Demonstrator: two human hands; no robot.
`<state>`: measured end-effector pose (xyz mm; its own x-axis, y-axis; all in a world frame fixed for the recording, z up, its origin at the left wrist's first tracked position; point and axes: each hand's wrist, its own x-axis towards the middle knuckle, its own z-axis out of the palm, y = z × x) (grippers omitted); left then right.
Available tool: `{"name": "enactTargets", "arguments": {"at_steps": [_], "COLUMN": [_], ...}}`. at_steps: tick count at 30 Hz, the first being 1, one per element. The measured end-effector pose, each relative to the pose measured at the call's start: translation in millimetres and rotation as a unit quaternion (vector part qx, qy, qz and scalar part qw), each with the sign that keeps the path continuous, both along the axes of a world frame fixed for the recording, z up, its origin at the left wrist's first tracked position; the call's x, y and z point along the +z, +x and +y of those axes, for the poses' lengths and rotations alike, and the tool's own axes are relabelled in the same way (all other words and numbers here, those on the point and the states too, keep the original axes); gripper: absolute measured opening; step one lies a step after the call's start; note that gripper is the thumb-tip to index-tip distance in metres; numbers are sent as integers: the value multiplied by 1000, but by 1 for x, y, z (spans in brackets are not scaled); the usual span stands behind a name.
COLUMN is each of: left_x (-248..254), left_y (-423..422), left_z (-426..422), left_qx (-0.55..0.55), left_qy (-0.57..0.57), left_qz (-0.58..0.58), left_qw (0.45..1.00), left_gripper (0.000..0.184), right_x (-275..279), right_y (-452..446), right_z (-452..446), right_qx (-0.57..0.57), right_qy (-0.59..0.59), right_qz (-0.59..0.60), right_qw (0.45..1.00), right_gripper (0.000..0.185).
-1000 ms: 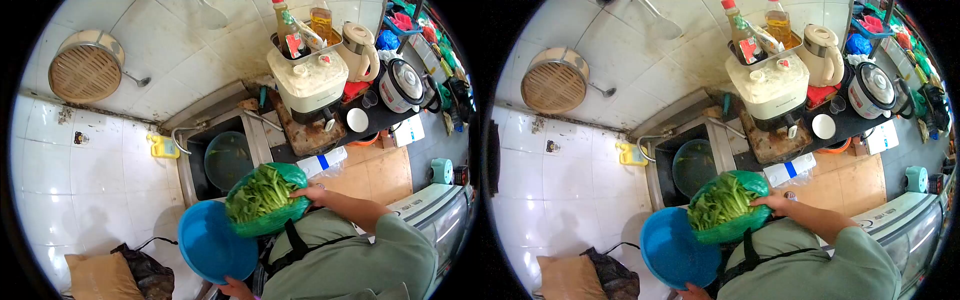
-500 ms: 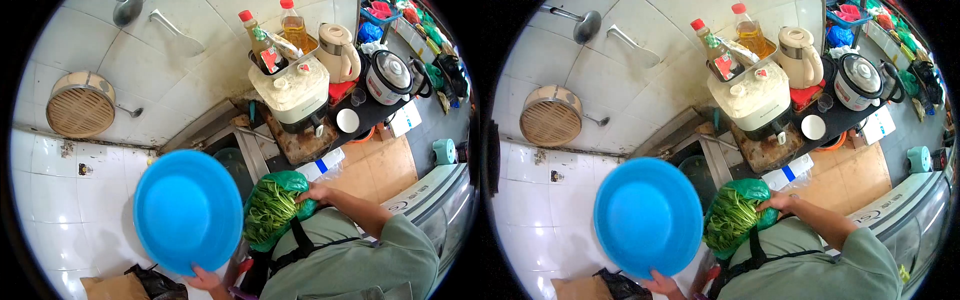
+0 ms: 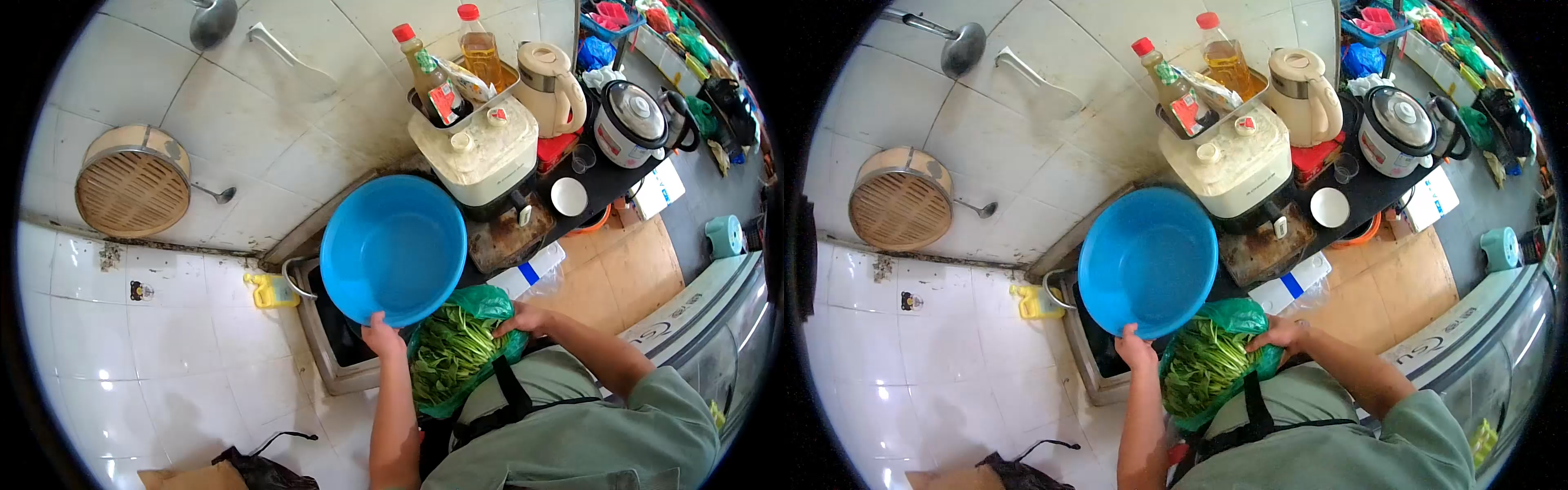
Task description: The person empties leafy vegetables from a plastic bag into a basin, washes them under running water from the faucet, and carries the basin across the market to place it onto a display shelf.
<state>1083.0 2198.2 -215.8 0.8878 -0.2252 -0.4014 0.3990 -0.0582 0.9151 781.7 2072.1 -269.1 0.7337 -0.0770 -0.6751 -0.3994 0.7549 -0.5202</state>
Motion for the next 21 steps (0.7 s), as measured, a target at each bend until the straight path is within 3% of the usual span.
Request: {"name": "enactTargets", "arguments": {"at_steps": [5, 7, 10, 16, 21], "left_x": [-20, -20, -12, -53, -42], "left_y": [4, 9, 12, 17, 12], "left_z": [15, 22, 32, 58, 55], "left_qx": [-57, -142, -197, -279, -236], "left_qy": [15, 27, 34, 52, 50], "left_qz": [41, 66, 100, 134, 177], "left_qw": [997, 987, 975, 949, 954], "left_gripper": [53, 58, 63, 72, 69], "right_x": [-23, -28, -31, -19, -21], "right_y": [-5, -9, -19, -17, -24], "right_z": [11, 18, 21, 24, 30], "right_qx": [-14, -60, -62, -71, -75], "right_qy": [14, -48, -15, 32, 32], "right_qz": [-14, -67, 5, 46, 32], "right_qw": [1000, 995, 998, 996, 996], "right_gripper": [71, 65, 60, 67, 70]}}
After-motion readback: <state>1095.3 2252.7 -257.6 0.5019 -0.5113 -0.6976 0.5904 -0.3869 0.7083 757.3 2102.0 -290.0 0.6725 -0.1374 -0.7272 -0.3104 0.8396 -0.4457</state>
